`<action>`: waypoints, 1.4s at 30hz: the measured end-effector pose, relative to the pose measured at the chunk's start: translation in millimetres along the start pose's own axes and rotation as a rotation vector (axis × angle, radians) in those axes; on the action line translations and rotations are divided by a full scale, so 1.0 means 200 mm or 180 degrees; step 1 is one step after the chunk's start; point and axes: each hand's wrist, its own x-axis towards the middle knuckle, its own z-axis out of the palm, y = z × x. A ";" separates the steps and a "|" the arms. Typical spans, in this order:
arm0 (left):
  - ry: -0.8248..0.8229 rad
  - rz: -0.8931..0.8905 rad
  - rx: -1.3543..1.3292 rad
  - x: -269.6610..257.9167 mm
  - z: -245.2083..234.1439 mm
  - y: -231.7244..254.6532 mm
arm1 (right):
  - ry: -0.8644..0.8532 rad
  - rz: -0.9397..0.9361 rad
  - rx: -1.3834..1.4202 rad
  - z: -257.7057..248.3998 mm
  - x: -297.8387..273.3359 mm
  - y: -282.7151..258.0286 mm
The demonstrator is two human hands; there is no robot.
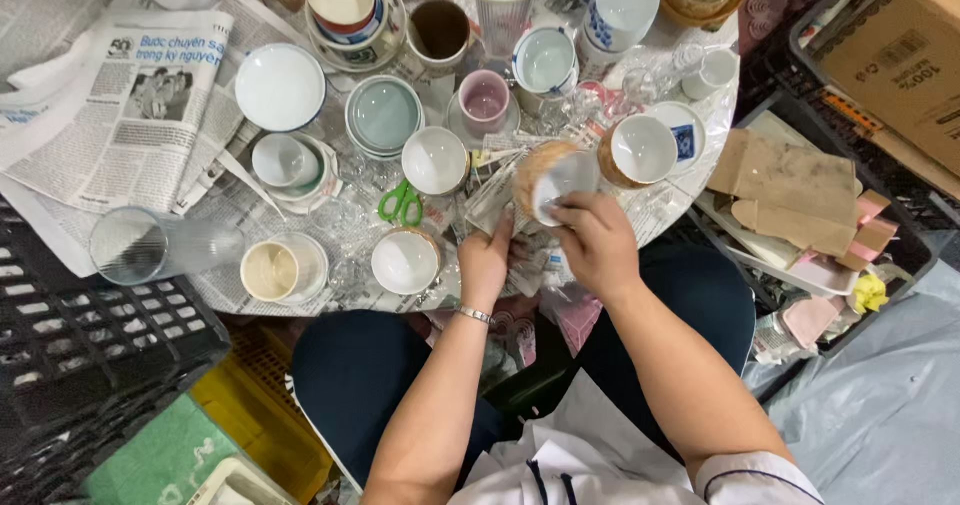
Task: The person wraps small ceramic bowls and cups individually with newspaper sheets. They fold the paper around each item, tuck the edges, and place the wrapped pieces into a black plastic crate. The process is repeated for multiple items on a table covered with newspaper.
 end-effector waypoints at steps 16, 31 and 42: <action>-0.0352 0.1157 0.2842 -0.48 -0.11 0.23 | -0.0560 0.0270 -0.0603 0.06 0.08 -0.07; 0.0235 0.1592 0.3678 -0.20 0.00 0.11 | -0.0706 0.0425 -0.0597 0.06 0.08 -0.06; -0.0093 0.1186 0.3579 -0.26 -0.02 0.08 | -0.0382 0.0403 -0.0298 0.22 0.02 0.06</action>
